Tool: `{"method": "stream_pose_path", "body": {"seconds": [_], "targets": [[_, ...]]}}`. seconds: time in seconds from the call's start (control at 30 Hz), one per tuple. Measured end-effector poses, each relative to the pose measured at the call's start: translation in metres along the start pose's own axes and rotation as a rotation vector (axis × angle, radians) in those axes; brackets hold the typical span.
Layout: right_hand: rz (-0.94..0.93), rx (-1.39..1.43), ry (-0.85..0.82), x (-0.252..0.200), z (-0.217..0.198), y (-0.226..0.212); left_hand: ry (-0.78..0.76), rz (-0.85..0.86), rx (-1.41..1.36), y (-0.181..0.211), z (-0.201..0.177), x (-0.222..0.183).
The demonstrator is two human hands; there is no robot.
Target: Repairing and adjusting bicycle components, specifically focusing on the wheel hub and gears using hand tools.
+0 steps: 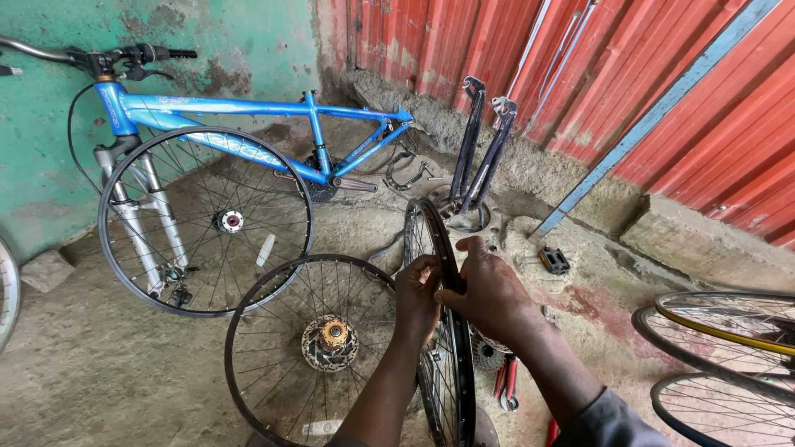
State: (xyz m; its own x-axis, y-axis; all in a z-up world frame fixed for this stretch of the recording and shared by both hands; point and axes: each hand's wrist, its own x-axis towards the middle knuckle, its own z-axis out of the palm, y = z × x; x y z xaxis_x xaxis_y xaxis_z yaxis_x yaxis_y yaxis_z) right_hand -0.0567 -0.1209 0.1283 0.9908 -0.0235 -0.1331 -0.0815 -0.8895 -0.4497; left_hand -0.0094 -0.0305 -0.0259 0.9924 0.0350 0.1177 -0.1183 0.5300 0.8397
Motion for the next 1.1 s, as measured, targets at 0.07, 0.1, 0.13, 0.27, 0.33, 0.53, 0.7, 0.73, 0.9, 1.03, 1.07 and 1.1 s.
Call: {"method": "stream_pose_path", "body": {"seconds": [0.07,0.1,0.13,0.27,0.33,0.53,0.7,0.73,0.9,1.03,1.07,1.1], "targets": [[-0.007,0.004,0.004,0.002,0.002,0.002,-0.033,-0.053,0.019,0.041,0.014,-0.013],[-0.015,0.003,0.008,0.003,0.003,0.003,-0.064,-0.104,0.036,0.061,0.02,-0.019],[-0.012,0.005,0.008,0.003,0.003,0.003,-0.066,-0.106,0.037,0.05,0.016,-0.015],[-0.006,-0.003,0.001,0.001,0.004,0.001,-0.03,-0.052,-0.107,0.007,-0.001,0.001],[-0.001,0.007,-0.002,-0.002,0.002,-0.005,0.017,-0.075,-0.224,-0.003,-0.003,0.005],[0.037,-0.002,-0.03,-0.004,0.0,-0.011,0.036,0.018,-0.191,0.01,0.002,-0.004],[0.039,-0.01,-0.039,-0.005,-0.003,-0.015,-0.009,0.006,-0.225,0.036,0.014,-0.013],[0.041,-0.009,-0.039,-0.004,-0.001,-0.013,-0.009,0.004,-0.225,0.025,0.008,-0.008],[0.013,0.003,-0.038,-0.005,0.001,-0.012,0.322,-0.154,-0.24,0.068,0.057,-0.025],[0.017,-0.001,-0.029,0.0,0.005,-0.005,0.368,-0.263,0.038,0.068,0.044,-0.021],[0.012,0.006,-0.029,-0.001,0.005,-0.005,0.183,-0.089,0.008,0.049,0.023,-0.016],[0.006,0.013,-0.026,0.0,0.004,-0.005,-0.008,0.082,-0.021,0.031,0.003,-0.01]]}}
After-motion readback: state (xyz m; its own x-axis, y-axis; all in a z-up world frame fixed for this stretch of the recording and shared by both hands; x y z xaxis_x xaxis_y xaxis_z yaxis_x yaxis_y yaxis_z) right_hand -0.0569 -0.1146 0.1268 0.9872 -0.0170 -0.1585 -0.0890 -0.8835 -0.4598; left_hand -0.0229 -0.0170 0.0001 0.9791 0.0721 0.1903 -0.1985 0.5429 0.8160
